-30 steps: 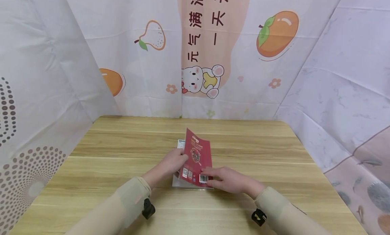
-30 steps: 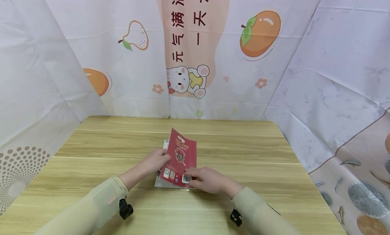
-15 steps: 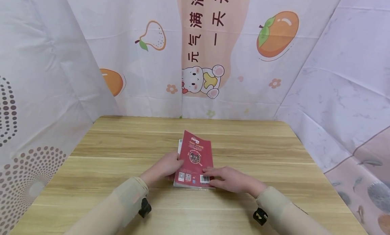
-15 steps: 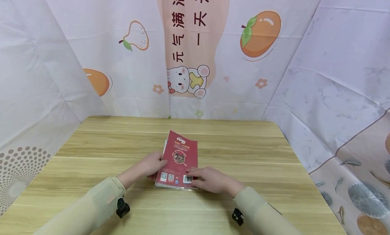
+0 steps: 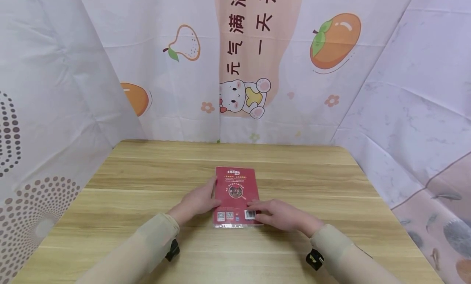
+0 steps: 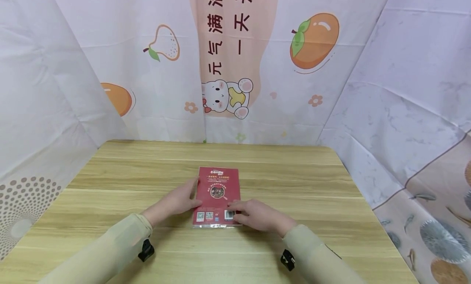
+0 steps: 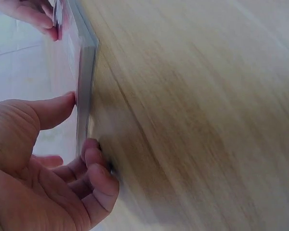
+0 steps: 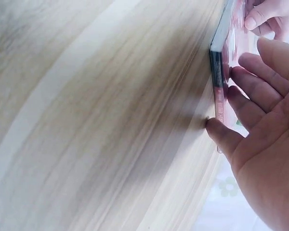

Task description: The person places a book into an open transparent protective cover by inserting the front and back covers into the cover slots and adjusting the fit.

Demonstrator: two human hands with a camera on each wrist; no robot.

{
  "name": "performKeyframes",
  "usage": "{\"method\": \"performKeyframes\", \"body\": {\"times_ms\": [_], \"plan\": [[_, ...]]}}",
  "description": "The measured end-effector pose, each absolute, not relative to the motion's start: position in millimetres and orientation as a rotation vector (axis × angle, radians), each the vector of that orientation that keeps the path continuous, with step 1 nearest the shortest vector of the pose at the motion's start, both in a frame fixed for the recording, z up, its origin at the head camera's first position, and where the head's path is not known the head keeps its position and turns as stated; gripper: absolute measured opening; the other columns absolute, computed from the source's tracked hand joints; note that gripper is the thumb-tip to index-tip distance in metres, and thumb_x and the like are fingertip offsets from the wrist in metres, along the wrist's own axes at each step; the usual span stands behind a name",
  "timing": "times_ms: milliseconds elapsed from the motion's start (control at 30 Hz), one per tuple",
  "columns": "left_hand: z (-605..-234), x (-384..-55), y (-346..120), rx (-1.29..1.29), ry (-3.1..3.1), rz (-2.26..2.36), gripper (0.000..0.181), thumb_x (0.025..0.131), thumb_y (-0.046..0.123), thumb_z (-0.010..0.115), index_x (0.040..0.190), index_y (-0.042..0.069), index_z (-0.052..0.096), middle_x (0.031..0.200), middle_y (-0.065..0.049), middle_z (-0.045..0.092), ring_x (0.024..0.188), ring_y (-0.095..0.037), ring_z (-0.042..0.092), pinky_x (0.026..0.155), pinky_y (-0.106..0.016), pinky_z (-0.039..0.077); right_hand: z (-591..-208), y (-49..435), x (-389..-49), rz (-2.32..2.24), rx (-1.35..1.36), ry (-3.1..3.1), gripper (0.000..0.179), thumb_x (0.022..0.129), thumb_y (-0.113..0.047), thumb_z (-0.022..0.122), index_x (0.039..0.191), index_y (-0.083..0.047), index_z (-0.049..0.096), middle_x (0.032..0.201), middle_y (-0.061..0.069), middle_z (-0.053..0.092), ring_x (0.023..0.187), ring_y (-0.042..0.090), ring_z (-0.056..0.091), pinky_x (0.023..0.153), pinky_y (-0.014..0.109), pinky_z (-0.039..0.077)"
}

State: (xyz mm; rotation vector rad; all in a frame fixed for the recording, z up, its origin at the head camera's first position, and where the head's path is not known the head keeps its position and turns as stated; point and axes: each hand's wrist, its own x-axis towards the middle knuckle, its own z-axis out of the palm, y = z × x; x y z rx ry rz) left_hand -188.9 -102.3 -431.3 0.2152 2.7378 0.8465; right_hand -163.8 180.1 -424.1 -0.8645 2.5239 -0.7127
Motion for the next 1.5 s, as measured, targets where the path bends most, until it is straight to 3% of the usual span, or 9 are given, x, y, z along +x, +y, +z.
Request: {"method": "performKeyframes", "body": {"times_ms": [67, 267, 567, 833, 900, 1067, 1233, 1367, 1500], "plan": [[-433, -191, -102, 0.242, 2.757, 0.787, 0.082, 0.093, 0.036, 0.076, 0.160, 0.010, 0.035, 0.145, -0.019, 0.056, 0.128, -0.036, 0.057, 0.105, -0.057, 0.047, -425, 180, -165, -0.720, -0.852, 2.551, 0.040, 0.105, -0.028, 0.057, 0.144, -0.020, 0.061, 0.151, 0.005, 0.055, 0.137, 0.027, 0.054, 0.111, 0.053, 0.043], [-436, -194, -102, 0.285, 2.850, 0.578, 0.079, 0.088, 0.045, 0.079, 0.153, 0.012, 0.049, 0.128, -0.017, 0.053, 0.109, -0.030, 0.049, 0.093, -0.049, 0.050, -429, 179, -169, -0.776, -0.727, 2.664, 0.049, 0.103, -0.024, 0.062, 0.150, -0.013, 0.054, 0.154, 0.009, 0.052, 0.142, 0.031, 0.048, 0.113, 0.053, 0.042], [-435, -196, -105, 0.383, 2.865, 0.565, 0.076, 0.090, 0.043, 0.077, 0.152, 0.009, 0.049, 0.162, -0.015, 0.037, 0.142, -0.046, 0.036, 0.115, -0.066, 0.030, -431, 174, -173, -0.767, -0.471, 2.751, 0.059, 0.102, -0.031, 0.063, 0.150, 0.001, 0.048, 0.157, 0.024, 0.042, 0.146, 0.042, 0.039, 0.116, 0.057, 0.035], [-435, -197, -104, 0.411, 2.853, 0.554, 0.077, 0.090, 0.045, 0.076, 0.152, 0.009, 0.048, 0.163, -0.015, 0.036, 0.144, -0.047, 0.035, 0.115, -0.067, 0.030, -427, 163, -171, -0.915, -0.318, 2.666, 0.059, 0.102, -0.035, 0.062, 0.146, 0.004, 0.052, 0.161, 0.027, 0.032, 0.151, 0.051, 0.020, 0.119, 0.066, 0.022], [-435, -197, -105, 0.419, 2.856, 0.541, 0.077, 0.091, 0.046, 0.076, 0.152, 0.009, 0.047, 0.163, -0.015, 0.036, 0.144, -0.047, 0.035, 0.115, -0.066, 0.030, -426, 160, -171, -1.079, -0.233, 2.575, 0.057, 0.101, -0.033, 0.063, 0.144, 0.003, 0.054, 0.161, 0.025, 0.034, 0.151, 0.049, 0.024, 0.120, 0.064, 0.022], [-437, -197, -107, 0.426, 2.861, 0.501, 0.079, 0.092, 0.049, 0.073, 0.154, 0.010, 0.044, 0.164, -0.016, 0.033, 0.145, -0.046, 0.034, 0.115, -0.066, 0.029, -421, 155, -170, -1.433, -0.036, 2.338, 0.052, 0.102, -0.026, 0.061, 0.146, 0.000, 0.052, 0.141, 0.014, 0.059, 0.133, 0.032, 0.052, 0.117, 0.058, 0.033], [-438, -196, -109, 0.443, 2.864, 0.475, 0.080, 0.093, 0.050, 0.071, 0.155, 0.009, 0.042, 0.165, -0.017, 0.032, 0.146, -0.046, 0.034, 0.115, -0.065, 0.030, -416, 152, -169, -1.579, 0.044, 2.252, 0.051, 0.102, -0.018, 0.058, 0.146, 0.005, 0.048, 0.136, 0.017, 0.060, 0.129, 0.033, 0.055, 0.115, 0.055, 0.036], [-437, -194, -110, 0.468, 2.867, 0.447, 0.080, 0.094, 0.049, 0.070, 0.156, 0.008, 0.041, 0.164, -0.018, 0.032, 0.145, -0.046, 0.034, 0.115, -0.065, 0.031, -414, 152, -169, -1.691, 0.059, 2.155, 0.045, 0.103, -0.012, 0.055, 0.143, 0.005, 0.045, 0.128, 0.020, 0.065, 0.113, 0.028, 0.067, 0.101, 0.046, 0.053], [-438, -194, -111, 0.486, 2.864, 0.433, 0.079, 0.095, 0.049, 0.069, 0.156, 0.007, 0.040, 0.164, -0.019, 0.031, 0.145, -0.047, 0.034, 0.115, -0.066, 0.031, -415, 155, -171, -1.791, 0.014, 2.037, 0.045, 0.104, -0.010, 0.053, 0.144, 0.006, 0.039, 0.123, 0.027, 0.069, 0.105, 0.027, 0.072, 0.090, 0.040, 0.059]]}}
